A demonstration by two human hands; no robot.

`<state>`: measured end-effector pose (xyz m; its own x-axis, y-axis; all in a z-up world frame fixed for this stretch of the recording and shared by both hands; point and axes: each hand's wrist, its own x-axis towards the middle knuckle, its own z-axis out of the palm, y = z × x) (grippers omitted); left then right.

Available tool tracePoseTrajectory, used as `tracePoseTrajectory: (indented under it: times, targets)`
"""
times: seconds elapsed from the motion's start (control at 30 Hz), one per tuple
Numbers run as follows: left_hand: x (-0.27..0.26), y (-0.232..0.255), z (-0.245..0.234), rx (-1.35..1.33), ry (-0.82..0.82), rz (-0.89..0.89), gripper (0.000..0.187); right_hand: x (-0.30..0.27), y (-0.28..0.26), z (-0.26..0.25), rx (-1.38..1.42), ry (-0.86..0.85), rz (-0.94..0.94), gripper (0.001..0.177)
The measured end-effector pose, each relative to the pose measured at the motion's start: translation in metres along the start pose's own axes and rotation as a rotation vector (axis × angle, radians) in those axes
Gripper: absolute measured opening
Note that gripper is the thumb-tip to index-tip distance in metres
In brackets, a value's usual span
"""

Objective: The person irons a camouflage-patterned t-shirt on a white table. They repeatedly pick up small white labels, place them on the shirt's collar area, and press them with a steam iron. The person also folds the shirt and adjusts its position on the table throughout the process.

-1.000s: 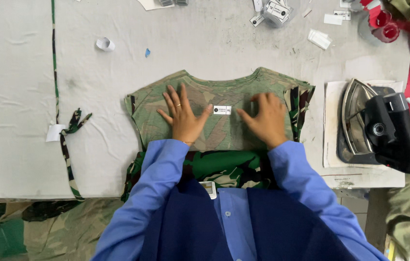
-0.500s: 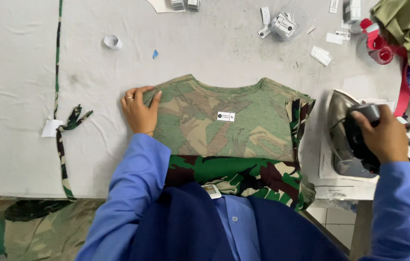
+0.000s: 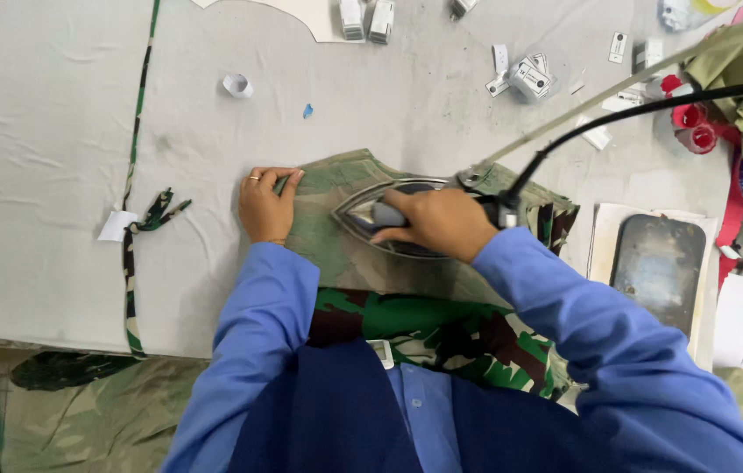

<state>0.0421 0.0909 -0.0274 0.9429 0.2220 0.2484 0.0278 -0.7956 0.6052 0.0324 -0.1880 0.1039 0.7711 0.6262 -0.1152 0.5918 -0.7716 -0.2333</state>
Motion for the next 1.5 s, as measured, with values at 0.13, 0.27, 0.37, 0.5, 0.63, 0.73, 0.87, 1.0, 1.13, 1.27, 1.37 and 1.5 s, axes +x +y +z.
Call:
tracePoseTrajectory:
  times: [0.13,0.27,0.37,0.5,0.63,0.73,0.87,1.0,1.13,1.27,1.37,1.5]
  targets:
    - [0.001,-0.001,0.001,-0.008,-0.029,-0.041,0.013,-0.068,0.055,-0.036,0.12,-0.228,0.352,0.06]
    - [-0.002,-0.01,0.009,0.056,0.086,0.01,0.019,-0.176,0.136,-0.027,0.174,-0.107,0.897,0.06]
    - [0.002,-0.016,0.017,0.071,0.074,0.005,0.018,-0.26,0.203,0.008,0.137,0.029,1.095,0.068]
    - [-0.016,-0.007,0.01,0.268,0.049,0.069,0.026,-0.331,0.238,0.045,0.121,0.156,1.239,0.075]
    - [-0.088,0.087,-0.043,0.344,-0.01,0.169,0.041,-0.299,0.185,0.024,0.073,0.174,1.303,0.084]
    - [-0.147,0.105,-0.049,0.222,-0.242,0.393,0.037,-0.275,0.149,0.041,-0.403,0.61,0.942,0.086]
    - [-0.176,0.08,-0.033,0.149,-0.358,0.508,0.034,-0.203,0.028,0.069,-0.311,0.71,0.63,0.062]
    - [-0.175,0.077,-0.03,0.157,-0.355,0.509,0.029,-0.163,-0.095,0.096,-0.005,0.501,0.247,0.031]
    - [-0.174,0.078,-0.035,0.157,-0.341,0.542,0.029,-0.162,-0.135,0.118,0.149,0.493,0.27,0.028]
    - [-0.159,0.091,-0.069,0.039,-0.397,0.644,0.032,-0.159,-0.146,0.102,0.199,0.439,0.238,0.023]
    - [-0.158,0.097,-0.082,-0.013,-0.431,0.675,0.033,-0.171,-0.154,0.086,0.221,0.368,0.287,0.028]
    - [-0.156,0.098,-0.082,-0.028,-0.487,0.654,0.034,-0.19,-0.14,0.092,0.233,0.207,0.4,0.042]
